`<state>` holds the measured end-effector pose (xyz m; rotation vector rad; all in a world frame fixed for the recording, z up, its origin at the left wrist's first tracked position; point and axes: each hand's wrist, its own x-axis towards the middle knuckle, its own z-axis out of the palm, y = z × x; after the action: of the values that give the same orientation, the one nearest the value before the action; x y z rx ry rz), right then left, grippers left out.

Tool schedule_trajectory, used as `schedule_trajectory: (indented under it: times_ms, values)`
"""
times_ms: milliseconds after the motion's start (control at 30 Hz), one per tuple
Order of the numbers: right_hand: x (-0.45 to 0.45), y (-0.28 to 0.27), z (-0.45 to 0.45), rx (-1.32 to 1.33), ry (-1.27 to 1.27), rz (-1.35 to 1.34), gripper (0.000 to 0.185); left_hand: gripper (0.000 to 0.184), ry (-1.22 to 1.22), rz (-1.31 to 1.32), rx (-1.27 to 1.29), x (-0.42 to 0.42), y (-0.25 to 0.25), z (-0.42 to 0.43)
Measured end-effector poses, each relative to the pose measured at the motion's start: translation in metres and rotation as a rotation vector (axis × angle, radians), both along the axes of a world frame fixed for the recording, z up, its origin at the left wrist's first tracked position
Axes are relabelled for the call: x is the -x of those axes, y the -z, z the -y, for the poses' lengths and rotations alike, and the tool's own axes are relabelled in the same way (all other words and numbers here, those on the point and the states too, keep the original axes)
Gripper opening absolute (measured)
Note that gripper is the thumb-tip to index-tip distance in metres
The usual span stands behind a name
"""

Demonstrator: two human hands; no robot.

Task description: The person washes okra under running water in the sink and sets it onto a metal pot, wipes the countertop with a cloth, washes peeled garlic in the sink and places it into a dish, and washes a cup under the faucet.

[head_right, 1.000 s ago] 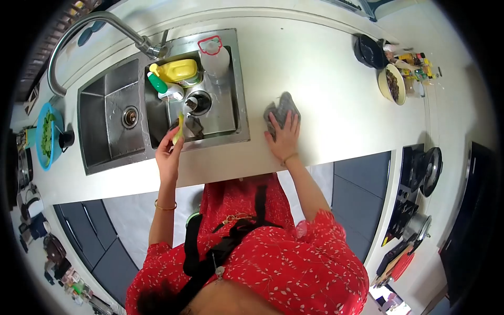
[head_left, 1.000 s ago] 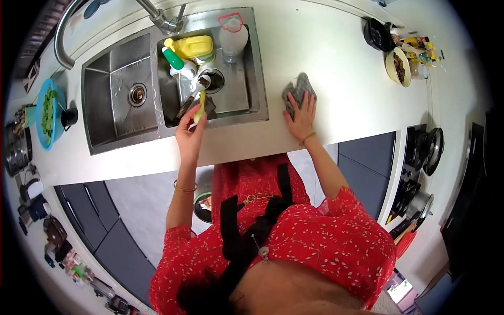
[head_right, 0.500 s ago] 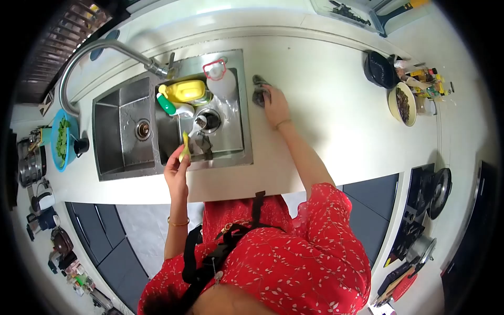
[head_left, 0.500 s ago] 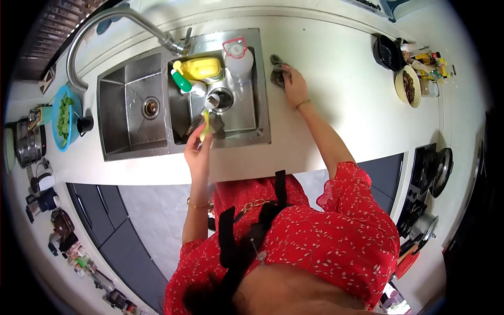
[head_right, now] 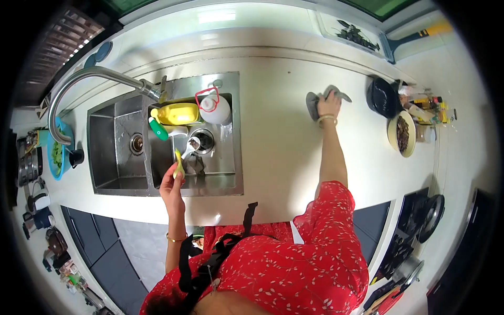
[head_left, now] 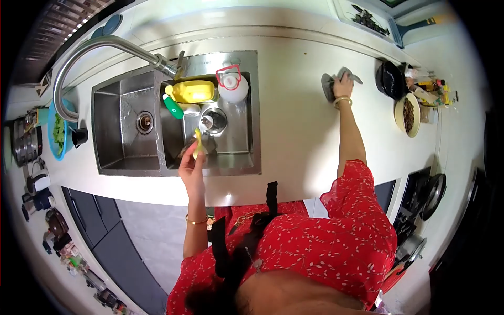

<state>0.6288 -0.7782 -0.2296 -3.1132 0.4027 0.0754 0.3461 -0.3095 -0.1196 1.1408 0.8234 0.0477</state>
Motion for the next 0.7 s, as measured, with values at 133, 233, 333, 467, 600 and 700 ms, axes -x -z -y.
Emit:
schedule_trajectory:
  times_ms: [133, 233, 333, 467, 600, 700]
  values:
    - [-0.030, 0.005, -0.086, -0.161, -0.433, 0.127, 0.045, 0.026, -0.024, -0.013, 0.011, -0.015, -0.001, 0.004]
    - [-0.049, 0.010, -0.146, -0.489, -0.699, 0.102, 0.044, 0.028, -0.017, -0.030, -0.013, -0.026, -0.001, 0.010]
    - [-0.071, -0.012, -0.201, -0.751, -0.816, -0.138, 0.048, 0.027, -0.031, -0.056, -0.002, -0.033, -0.005, 0.015]
    - [-0.085, 0.007, -0.226, -0.848, -0.896, -0.265, 0.047, 0.028, -0.026, -0.070, 0.021, -0.033, -0.001, 0.015]
    - [-0.049, 0.004, -0.223, -0.881, -1.047, -0.279, 0.043, 0.028, -0.034, -0.081, 0.046, -0.028, 0.003, 0.015]
    - [-0.007, -0.015, -0.218, -0.847, -1.080, -0.307, 0.039, 0.027, -0.024, -0.064, 0.063, -0.026, 0.000, 0.014]
